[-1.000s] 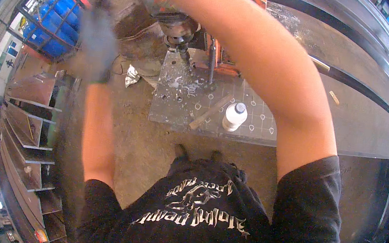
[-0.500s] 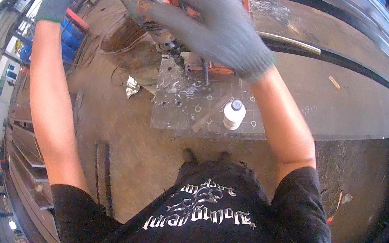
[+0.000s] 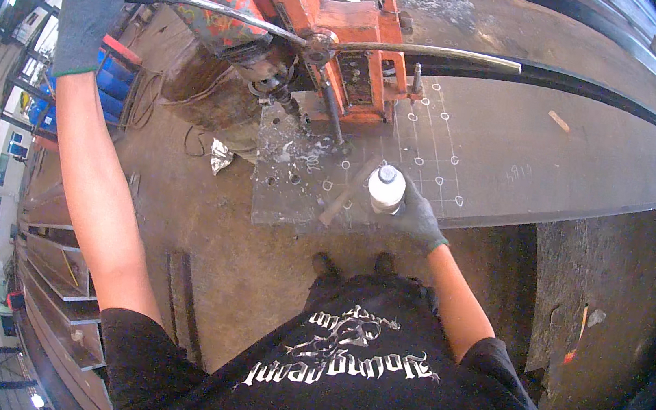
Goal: The person operates a portable drill press on a large metal plate, applying liquid from a bottle to the drill site while lowering the drill to create holes. They reposition the drill press between holes and continue drilling at marked locations.
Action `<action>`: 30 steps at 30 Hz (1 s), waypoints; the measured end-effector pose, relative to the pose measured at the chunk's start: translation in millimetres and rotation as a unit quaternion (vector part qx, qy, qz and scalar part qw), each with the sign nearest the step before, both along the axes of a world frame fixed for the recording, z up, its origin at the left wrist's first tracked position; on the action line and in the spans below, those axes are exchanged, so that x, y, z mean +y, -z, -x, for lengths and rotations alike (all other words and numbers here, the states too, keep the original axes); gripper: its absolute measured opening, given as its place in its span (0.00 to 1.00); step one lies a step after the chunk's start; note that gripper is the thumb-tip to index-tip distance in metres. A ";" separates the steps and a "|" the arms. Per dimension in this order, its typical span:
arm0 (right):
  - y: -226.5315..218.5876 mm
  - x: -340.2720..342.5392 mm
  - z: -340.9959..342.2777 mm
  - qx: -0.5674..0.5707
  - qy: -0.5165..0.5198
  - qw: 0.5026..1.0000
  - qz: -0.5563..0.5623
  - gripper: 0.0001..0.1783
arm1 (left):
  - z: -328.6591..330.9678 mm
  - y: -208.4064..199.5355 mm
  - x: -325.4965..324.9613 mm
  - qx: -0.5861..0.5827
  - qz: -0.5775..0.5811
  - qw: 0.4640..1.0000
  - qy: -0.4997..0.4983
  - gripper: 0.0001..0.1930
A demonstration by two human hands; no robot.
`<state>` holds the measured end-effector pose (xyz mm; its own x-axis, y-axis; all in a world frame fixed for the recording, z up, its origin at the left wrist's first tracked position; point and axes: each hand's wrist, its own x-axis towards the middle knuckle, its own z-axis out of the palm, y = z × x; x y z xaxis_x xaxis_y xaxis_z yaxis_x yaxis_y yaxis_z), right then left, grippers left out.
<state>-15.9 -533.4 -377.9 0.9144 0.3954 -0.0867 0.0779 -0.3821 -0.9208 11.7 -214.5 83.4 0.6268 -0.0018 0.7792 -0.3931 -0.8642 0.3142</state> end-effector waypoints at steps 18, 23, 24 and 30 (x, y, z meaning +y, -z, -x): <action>21.6 98.0 32.7 0.231 -0.047 0.953 -0.192 0.42 | -3.1 -2.9 19.0 0.018 0.029 0.999 -0.005 0.23; 2.0 123.7 43.6 0.327 -0.058 0.928 -0.169 0.43 | -10.5 -12.1 29.0 0.018 -0.022 1.000 0.007 0.23; -0.3 127.9 44.9 0.342 -0.056 0.922 -0.172 0.43 | -10.9 -8.0 34.7 0.010 -0.006 1.000 0.010 0.23; 1.3 141.0 50.8 0.340 -0.053 0.920 -0.189 0.44 | -7.5 -2.7 25.1 0.025 0.070 0.997 0.027 0.23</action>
<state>-66.7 -392.4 -379.3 0.6539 0.5988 -0.4624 -0.5463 -0.0491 -0.8362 19.2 -189.4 86.2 0.6671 0.0699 0.7417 -0.4187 -0.7884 0.4508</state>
